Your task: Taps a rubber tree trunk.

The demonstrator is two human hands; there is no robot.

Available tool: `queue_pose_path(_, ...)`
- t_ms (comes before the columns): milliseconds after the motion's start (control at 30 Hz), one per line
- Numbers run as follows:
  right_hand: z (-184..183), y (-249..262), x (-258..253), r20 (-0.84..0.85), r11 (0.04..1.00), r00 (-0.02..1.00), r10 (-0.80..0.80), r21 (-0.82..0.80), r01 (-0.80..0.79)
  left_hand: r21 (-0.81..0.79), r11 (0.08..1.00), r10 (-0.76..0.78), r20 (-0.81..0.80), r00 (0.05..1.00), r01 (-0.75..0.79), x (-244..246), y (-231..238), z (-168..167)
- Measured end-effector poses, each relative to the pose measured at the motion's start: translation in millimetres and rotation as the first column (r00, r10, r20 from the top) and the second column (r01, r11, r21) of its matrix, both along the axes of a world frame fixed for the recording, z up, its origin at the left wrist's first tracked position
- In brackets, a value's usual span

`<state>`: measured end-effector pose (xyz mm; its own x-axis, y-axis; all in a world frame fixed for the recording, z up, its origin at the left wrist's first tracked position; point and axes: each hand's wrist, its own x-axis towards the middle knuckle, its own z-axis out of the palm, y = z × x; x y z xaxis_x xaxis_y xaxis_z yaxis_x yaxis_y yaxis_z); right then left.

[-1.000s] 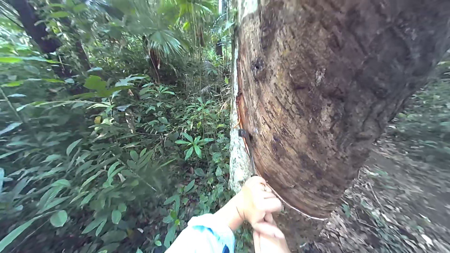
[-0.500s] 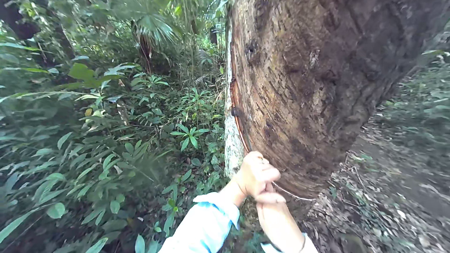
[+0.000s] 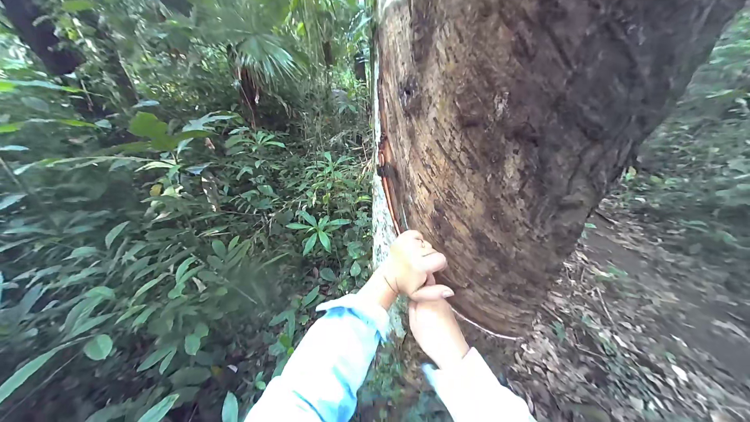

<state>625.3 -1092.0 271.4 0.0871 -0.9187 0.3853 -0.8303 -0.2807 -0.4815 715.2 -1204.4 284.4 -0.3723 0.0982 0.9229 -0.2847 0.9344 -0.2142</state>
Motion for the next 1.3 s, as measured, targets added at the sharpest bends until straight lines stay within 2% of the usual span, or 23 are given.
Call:
queue_pose_path(133, -20, 24, -15, -0.038, 0.994, 0.999, 0.035, -0.100, -0.039, 0.048, 0.999, -0.006, -0.029, 1.000, 0.008, -11, 25, -21)
queue_pose_path(300, 0, -19, -2, -0.064, 0.970, 0.998, -0.017, 0.241, 0.031, -0.023, 0.996, 0.087, 0.064, 0.994, -0.086, 1, -13, -6)
queue_pose_path(367, -6, -29, -8, -0.094, 0.985, 0.995, -0.016, 0.168, 0.031, -0.049, 0.989, 0.141, 0.013, 0.990, -0.140, -2, -17, -10)
queue_pose_path(433, -3, -23, -18, -0.159, 0.979, 0.986, -0.040, 0.192, 0.070, -0.028, 0.977, 0.205, -0.130, 0.970, -0.210, -9, -7, -21)
queue_pose_path(500, -12, -7, -27, -0.154, 0.985, 0.987, -0.038, 0.161, 0.063, 0.005, 0.975, 0.218, -0.199, 0.955, -0.222, -14, 11, -36)
queue_pose_path(600, -40, 19, -37, 0.021, 1.000, 1.000, 0.004, -0.030, -0.004, -0.024, 0.992, 0.117, -0.139, 0.983, -0.121, -27, 33, -42)
queue_pose_path(667, -55, 28, -41, 0.107, 0.994, 0.993, 0.056, -0.100, -0.045, -0.031, 0.998, 0.057, -0.086, 0.995, -0.060, -32, 39, -44)
queue_pose_path(767, -53, 10, -41, 0.085, 0.991, 0.994, 0.072, -0.114, -0.062, -0.012, 0.997, 0.079, -0.071, 0.994, -0.080, -29, 25, -39)
queue_pose_path(800, -51, 0, -39, 0.054, 0.996, 0.998, 0.039, -0.083, -0.034, -0.010, 0.995, 0.103, -0.079, 0.992, -0.104, -30, 16, -38)
queue_pose_path(867, -53, -10, -46, -0.025, 0.996, 1.000, -0.019, 0.092, 0.021, -0.006, 0.986, 0.164, -0.078, 0.983, -0.165, -39, 10, -52)
queue_pose_path(967, -93, 9, -69, -0.079, 0.934, 0.995, -0.054, 0.348, 0.079, 0.024, 0.976, 0.215, 0.014, 0.977, -0.215, -62, 37, -101)
queue_pose_path(1033, -116, 21, -79, 0.026, 0.944, 0.994, -0.103, 0.318, 0.090, -0.008, 0.975, 0.221, 0.014, 0.975, -0.221, -72, 45, -117)
queue_pose_path(1167, -91, -2, -80, -0.052, 0.955, 0.997, -0.054, 0.289, 0.067, -0.008, 0.968, 0.249, -0.082, 0.965, -0.250, -74, 26, -98)
queue_pose_path(1200, -91, -4, -85, -0.064, 0.939, 0.996, -0.070, 0.333, 0.087, 0.006, 0.963, 0.269, -0.090, 0.959, -0.270, -79, 26, -102)
queue_pose_path(1300, -121, 16, -116, -0.066, 0.844, 0.991, -0.118, 0.518, 0.135, 0.043, 0.947, 0.319, -0.020, 0.948, -0.318, -108, 54, -139)
